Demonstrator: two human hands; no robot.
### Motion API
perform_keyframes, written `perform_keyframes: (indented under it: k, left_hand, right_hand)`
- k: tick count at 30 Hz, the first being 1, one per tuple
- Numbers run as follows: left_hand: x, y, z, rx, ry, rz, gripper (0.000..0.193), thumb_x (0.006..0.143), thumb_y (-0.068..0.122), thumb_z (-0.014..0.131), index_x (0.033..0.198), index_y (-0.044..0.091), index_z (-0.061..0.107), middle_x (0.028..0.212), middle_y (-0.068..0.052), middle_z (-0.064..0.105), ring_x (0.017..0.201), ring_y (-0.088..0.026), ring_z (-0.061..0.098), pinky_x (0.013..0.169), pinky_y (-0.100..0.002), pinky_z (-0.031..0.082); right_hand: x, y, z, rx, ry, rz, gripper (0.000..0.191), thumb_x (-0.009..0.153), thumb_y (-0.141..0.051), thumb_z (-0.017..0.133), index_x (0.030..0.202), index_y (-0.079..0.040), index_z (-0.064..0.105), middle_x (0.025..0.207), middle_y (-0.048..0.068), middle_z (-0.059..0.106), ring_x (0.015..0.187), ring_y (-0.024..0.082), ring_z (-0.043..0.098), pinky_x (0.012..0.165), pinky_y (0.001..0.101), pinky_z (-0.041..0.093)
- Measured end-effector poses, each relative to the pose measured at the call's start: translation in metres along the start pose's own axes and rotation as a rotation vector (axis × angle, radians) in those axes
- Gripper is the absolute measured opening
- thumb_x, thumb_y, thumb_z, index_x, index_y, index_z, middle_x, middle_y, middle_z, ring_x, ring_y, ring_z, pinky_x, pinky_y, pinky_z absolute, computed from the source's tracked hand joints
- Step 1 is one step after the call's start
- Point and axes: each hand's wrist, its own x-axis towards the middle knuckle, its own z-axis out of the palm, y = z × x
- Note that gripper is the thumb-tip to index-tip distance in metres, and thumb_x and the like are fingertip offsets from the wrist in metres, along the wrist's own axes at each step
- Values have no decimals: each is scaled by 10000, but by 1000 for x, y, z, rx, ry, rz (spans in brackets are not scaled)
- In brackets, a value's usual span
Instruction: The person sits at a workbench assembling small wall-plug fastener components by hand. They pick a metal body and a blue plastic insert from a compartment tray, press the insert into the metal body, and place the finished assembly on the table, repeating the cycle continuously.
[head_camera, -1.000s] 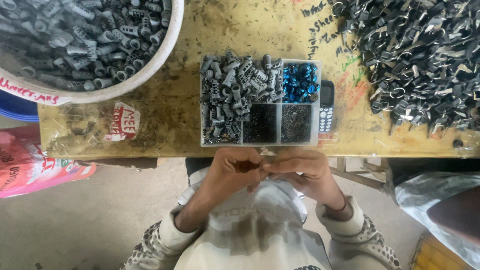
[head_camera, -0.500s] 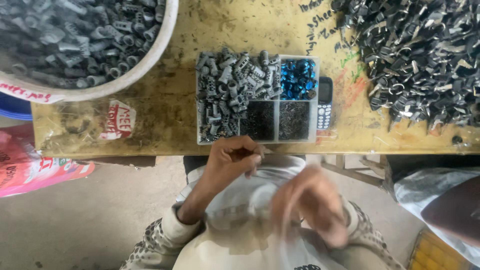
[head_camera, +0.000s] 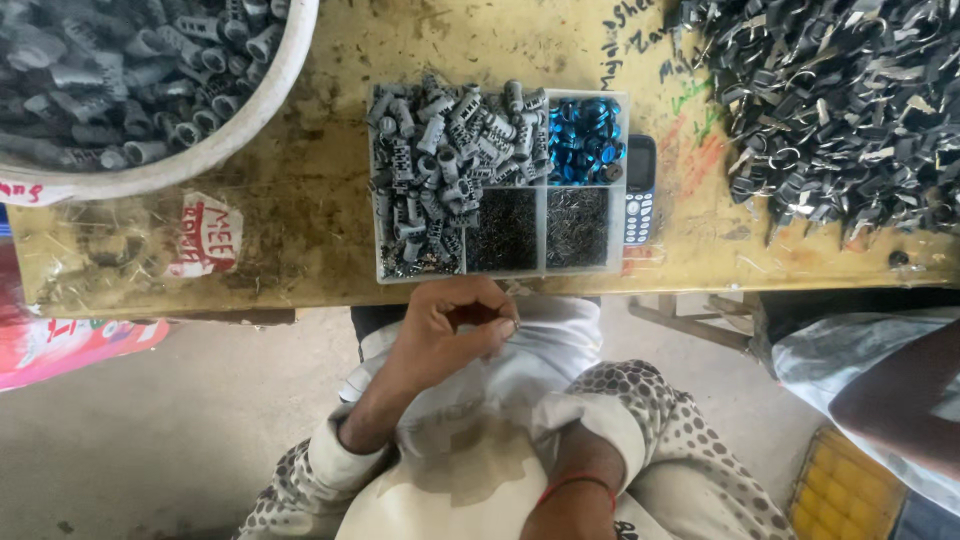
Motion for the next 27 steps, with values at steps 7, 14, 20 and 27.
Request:
perform_keyframes:
  k: [7,14,20,27]
  left_hand:
    - [3,5,0,50,-50,63,58,914,-25,724,969,-13,711,951,-29,693,790,-65,648,701,-221,551]
    - [4,15,0,130,-65,6,52,905,-4,732,956,3,725,870,-25,700,739,-71,652,654,-216,544]
    - [-5,30,-16,345,-95,114,87,867,16,755,953,29,748,881,-41,730,750,-99,673,641,-248,544]
    - [0,32,-12,417,-152,176,99,877,24,739,976,23,745,866,-53,745,788,-113,686,694,-273,552]
  right_hand:
    - [10,3,-7,-20,-8,26,87,988,-99,700,1042,-96,633,1011,49,767,798,148,759,629,277,597]
    - [27,-13,-11,-209,7,111,58,962,-108,694,969,-119,637,997,36,781,789,145,768,633,291,588]
    - [29,-32,-77,-1379,703,485,70,952,-121,723,1012,-113,687,971,49,761,728,167,741,612,298,561]
    - [55,30,-132,-1661,766,404,292,879,-193,876,1092,-59,727,874,127,685,653,246,665,598,343,528]
